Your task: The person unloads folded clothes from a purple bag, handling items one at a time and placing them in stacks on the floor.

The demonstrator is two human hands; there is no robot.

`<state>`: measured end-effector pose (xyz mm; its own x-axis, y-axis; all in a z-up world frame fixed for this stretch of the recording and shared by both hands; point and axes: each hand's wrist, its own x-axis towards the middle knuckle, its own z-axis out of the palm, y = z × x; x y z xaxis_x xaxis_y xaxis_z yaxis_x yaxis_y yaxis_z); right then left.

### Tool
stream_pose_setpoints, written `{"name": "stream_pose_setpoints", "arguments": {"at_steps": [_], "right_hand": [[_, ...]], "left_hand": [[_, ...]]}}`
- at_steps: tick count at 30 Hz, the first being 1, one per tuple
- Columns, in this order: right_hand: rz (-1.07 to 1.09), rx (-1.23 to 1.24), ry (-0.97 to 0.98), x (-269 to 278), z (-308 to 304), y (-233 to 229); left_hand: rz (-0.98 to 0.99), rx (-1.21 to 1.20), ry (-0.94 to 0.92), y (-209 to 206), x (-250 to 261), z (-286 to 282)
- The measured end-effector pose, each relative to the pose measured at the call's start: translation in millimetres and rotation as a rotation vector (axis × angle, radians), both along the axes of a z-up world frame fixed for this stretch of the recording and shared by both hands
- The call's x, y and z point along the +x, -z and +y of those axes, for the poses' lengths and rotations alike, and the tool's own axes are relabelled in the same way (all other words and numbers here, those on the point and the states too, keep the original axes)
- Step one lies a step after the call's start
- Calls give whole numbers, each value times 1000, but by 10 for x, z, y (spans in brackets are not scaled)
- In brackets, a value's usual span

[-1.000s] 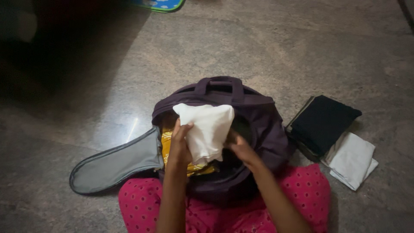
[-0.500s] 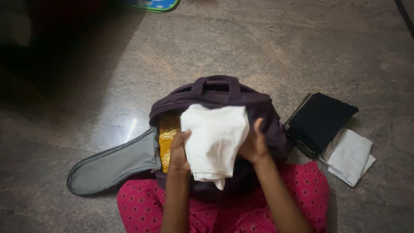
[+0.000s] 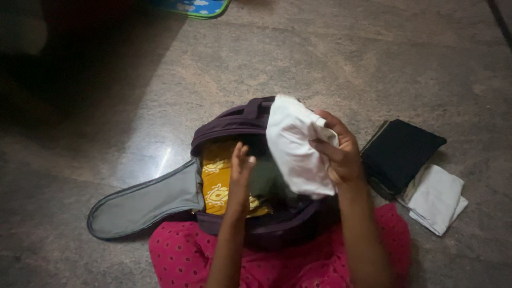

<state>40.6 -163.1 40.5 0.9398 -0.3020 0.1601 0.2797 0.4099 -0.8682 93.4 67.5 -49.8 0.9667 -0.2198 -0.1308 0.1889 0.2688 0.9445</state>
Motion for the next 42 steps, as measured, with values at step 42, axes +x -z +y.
{"name": "stream_pose_setpoints", "arguments": {"at_steps": [42], "right_hand": [[-440, -1579, -85, -474, 1302, -267]], "left_hand": [[-185, -532, 100, 102, 68, -36]]}}
